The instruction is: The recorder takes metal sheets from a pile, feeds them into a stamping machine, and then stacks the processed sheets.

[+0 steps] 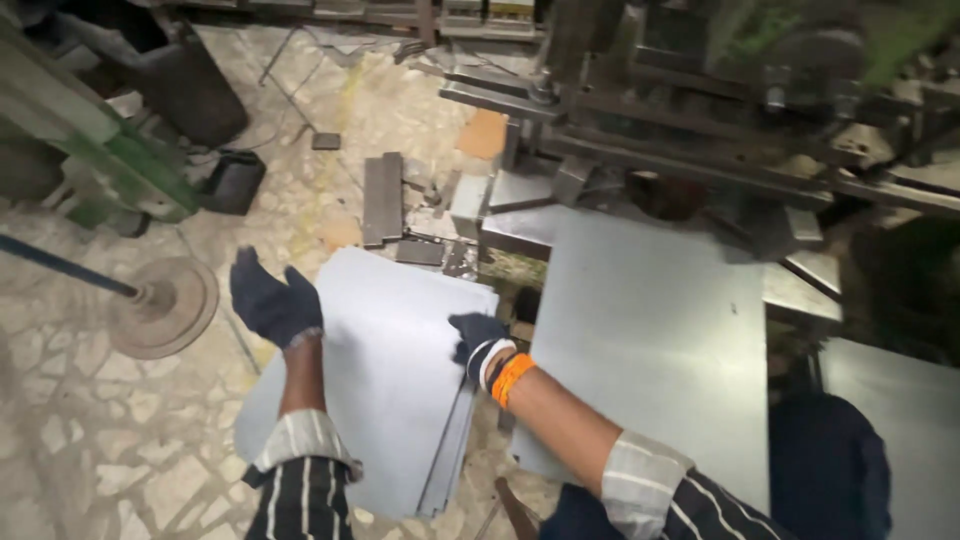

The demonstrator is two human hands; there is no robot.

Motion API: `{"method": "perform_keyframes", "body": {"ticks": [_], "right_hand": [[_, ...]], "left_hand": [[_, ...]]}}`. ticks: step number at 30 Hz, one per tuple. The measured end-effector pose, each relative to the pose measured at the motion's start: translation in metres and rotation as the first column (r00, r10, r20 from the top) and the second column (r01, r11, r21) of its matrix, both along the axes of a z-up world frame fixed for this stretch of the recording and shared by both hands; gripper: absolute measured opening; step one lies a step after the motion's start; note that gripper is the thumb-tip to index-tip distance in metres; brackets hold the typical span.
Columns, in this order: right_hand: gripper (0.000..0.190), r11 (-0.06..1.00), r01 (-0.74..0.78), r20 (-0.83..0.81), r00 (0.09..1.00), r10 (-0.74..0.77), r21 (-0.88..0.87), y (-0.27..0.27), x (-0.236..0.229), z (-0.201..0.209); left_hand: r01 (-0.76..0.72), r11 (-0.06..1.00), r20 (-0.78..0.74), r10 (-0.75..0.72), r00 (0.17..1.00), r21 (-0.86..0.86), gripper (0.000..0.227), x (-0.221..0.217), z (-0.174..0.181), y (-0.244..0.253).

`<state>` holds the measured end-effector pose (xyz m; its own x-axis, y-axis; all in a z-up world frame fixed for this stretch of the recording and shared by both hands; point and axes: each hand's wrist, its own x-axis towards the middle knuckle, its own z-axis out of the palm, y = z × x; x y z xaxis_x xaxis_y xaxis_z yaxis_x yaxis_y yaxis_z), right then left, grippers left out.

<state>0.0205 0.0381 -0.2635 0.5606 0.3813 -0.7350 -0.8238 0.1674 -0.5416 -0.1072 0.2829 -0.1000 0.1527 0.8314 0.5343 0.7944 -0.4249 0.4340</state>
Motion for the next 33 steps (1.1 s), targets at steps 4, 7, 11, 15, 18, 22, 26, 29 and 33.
{"method": "perform_keyframes", "body": {"ticks": [4,7,11,15,18,22,26,29,33], "right_hand": [[0.038,0.753,-0.295,0.084,0.904,0.419,-0.588,-0.1,-0.006,0.007],[0.038,0.337,-0.35,0.072,0.592,0.803,-0.874,-0.028,-0.068,0.076],[0.04,0.336,-0.409,-0.02,0.659,0.752,-0.848,-0.02,-0.119,0.092],[0.042,0.348,-0.436,-0.08,0.71,0.7,-0.83,-0.035,-0.127,0.117],[0.045,0.375,-0.452,-0.13,0.761,0.636,-0.809,-0.028,-0.124,0.096],[0.039,0.75,-0.166,0.44,0.721,0.535,-0.641,-0.038,-0.111,0.15],[0.04,0.926,-0.082,0.382,0.895,0.231,-0.368,-0.105,-0.083,0.293],[0.038,0.984,-0.003,0.464,0.881,0.086,-0.177,-0.175,-0.051,0.305],[0.048,0.968,0.058,0.575,0.812,0.096,-0.245,-0.255,-0.02,0.34]], "left_hand": [[-0.053,0.982,-0.521,-0.049,0.852,-0.179,0.069,-0.041,-0.009,-0.09],[-0.106,0.936,-0.78,-0.213,0.589,-0.335,0.068,-0.05,-0.001,-0.146],[-0.105,0.916,-0.781,-0.265,0.566,-0.387,0.073,-0.053,-0.007,-0.164],[-0.034,0.924,-0.703,-0.266,0.659,-0.381,0.074,-0.06,-0.03,-0.147],[0.247,0.898,-0.357,-0.379,0.854,-0.364,0.072,-0.067,-0.05,-0.104],[0.264,0.579,-0.201,-0.615,0.762,-0.772,0.068,-0.09,-0.027,-0.053],[0.004,0.385,-0.198,-0.484,0.852,-0.923,0.097,-0.091,0.057,-0.074],[0.217,0.051,0.18,-0.393,0.902,-0.975,0.087,-0.078,0.103,-0.119],[0.529,-0.072,0.531,-0.221,0.818,-0.845,0.057,-0.043,0.154,-0.196]]}}
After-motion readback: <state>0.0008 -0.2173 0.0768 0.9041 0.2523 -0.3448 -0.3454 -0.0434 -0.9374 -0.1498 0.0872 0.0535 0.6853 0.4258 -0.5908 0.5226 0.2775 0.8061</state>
